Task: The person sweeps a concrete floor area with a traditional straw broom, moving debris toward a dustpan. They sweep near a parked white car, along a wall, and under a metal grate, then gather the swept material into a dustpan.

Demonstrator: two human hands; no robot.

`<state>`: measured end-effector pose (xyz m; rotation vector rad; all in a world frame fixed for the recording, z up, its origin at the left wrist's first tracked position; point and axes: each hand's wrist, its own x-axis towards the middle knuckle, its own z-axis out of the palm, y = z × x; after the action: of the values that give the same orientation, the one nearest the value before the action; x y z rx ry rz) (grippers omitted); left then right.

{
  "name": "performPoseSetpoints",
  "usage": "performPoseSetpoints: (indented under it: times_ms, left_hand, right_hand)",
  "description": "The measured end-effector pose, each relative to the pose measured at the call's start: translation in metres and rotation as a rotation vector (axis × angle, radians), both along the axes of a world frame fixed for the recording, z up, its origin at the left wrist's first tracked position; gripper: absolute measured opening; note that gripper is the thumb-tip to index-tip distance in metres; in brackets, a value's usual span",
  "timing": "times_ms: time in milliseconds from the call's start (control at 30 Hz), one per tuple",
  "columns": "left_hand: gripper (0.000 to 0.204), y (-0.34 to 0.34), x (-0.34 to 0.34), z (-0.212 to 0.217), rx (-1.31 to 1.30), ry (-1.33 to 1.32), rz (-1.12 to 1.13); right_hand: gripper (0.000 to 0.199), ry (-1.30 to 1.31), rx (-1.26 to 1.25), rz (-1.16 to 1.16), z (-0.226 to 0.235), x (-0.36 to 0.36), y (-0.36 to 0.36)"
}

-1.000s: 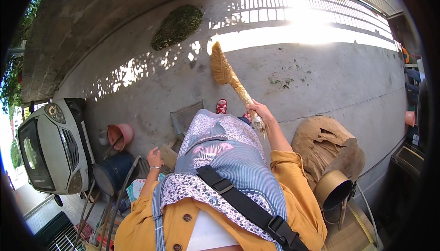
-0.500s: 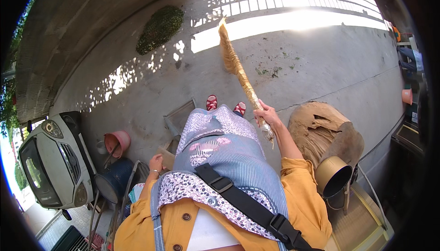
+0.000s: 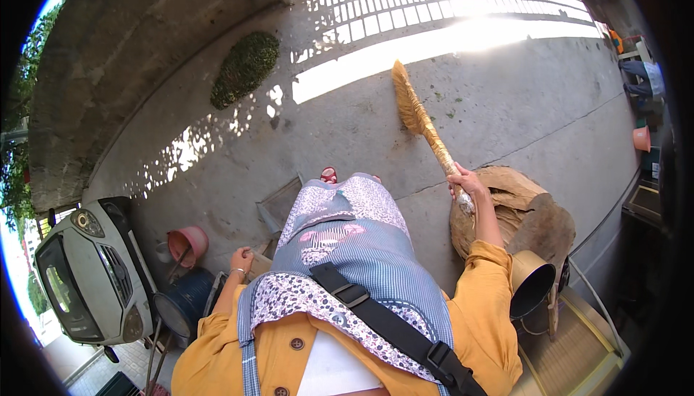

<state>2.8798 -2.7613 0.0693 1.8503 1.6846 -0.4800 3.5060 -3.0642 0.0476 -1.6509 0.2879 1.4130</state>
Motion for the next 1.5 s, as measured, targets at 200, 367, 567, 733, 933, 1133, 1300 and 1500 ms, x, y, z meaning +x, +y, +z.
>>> performPoseSetpoints:
  times_ms: [200,367,567,733,933,1133,1300,1500]
  left_hand:
    - [0.033,0.011,0.045,-0.004,-0.013,-0.133,0.004]
    - [0.033,0.031,0.086,-0.015,-0.059,-0.196,-0.072]
    - [0.031,0.088,0.147,-0.02,-0.093,-0.291,-0.254]
    - [0.03,0.165,0.205,-0.042,-0.155,-0.306,-0.38]
    - [0.03,0.273,0.281,-0.072,-0.267,-0.325,-0.567]
    - [0.03,0.42,0.333,-0.099,-0.361,-0.334,-0.576]
    - [0.03,0.509,0.342,-0.105,-0.239,-0.25,-0.756]
    - [0.03,0.521,0.327,-0.118,-0.371,-0.29,-0.727]
  right_hand:
    - [0.074,-0.014,0.125,-0.09,-0.002,-0.03,0.022]
    - [0.075,0.169,0.125,-0.098,-0.012,-0.082,0.023]
    - [0.078,0.01,0.095,-0.079,0.006,-0.103,0.035]
    - [0.089,-0.353,-0.098,-0.178,0.034,-0.147,0.035]
    - [0.083,-0.185,-0.153,-0.587,0.051,-0.201,0.08]
    - [0.036,0.108,0.048,-1.134,0.051,-0.252,0.183]
    - [0.019,0.259,0.113,-1.392,-0.013,-0.242,0.296]
    - [0.067,0.024,0.172,-1.341,-0.027,-0.196,0.446]
